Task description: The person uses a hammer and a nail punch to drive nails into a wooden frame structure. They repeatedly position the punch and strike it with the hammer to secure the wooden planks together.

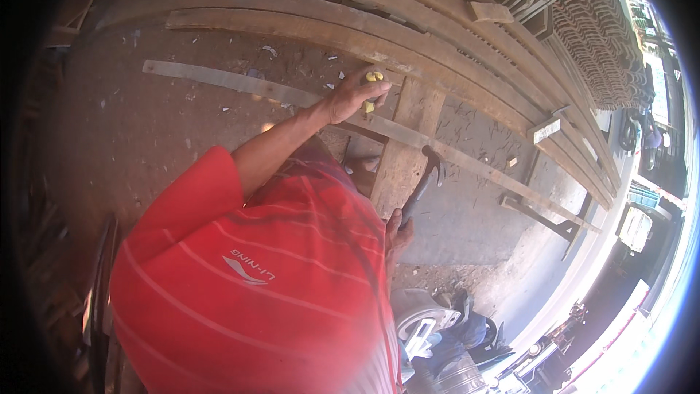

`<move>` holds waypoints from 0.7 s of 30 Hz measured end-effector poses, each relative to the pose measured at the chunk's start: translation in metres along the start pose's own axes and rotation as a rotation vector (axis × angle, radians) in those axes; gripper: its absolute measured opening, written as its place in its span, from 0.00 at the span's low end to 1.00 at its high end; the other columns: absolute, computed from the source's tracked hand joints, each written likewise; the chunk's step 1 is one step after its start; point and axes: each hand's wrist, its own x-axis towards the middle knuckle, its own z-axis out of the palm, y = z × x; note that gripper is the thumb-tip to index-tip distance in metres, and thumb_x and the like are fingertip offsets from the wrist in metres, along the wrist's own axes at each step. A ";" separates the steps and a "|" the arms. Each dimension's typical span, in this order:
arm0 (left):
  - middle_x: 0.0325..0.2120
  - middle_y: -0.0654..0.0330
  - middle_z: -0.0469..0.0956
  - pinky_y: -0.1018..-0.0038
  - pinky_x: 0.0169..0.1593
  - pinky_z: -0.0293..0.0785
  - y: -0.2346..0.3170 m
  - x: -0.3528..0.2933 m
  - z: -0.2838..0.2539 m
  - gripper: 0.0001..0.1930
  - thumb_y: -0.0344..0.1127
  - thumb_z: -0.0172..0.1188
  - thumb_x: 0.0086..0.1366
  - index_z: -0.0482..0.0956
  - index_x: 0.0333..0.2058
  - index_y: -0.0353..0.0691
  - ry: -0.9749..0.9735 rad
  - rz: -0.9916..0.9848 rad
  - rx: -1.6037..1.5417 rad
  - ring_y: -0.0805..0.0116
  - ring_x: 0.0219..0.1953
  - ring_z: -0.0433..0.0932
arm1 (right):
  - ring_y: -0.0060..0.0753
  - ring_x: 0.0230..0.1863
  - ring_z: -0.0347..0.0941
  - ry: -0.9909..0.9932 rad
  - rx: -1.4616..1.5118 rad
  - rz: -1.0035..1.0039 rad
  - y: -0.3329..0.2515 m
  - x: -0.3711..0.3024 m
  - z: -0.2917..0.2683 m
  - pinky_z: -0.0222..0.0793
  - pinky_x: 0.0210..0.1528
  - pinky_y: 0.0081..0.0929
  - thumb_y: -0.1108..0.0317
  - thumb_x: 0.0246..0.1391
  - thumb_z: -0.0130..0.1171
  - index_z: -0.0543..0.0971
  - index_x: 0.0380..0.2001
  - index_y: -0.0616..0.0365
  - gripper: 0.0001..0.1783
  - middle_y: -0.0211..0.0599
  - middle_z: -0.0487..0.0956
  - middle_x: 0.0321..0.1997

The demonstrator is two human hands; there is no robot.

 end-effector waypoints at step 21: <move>0.32 0.72 0.77 0.77 0.38 0.72 -0.010 -0.013 0.008 0.12 0.38 0.71 0.64 0.79 0.41 0.42 -0.090 -0.025 0.079 0.81 0.34 0.71 | 0.39 0.23 0.76 -0.341 -0.392 -0.571 -0.172 0.052 -0.047 0.69 0.29 0.38 0.54 0.67 0.61 0.73 0.37 0.62 0.19 0.46 0.77 0.21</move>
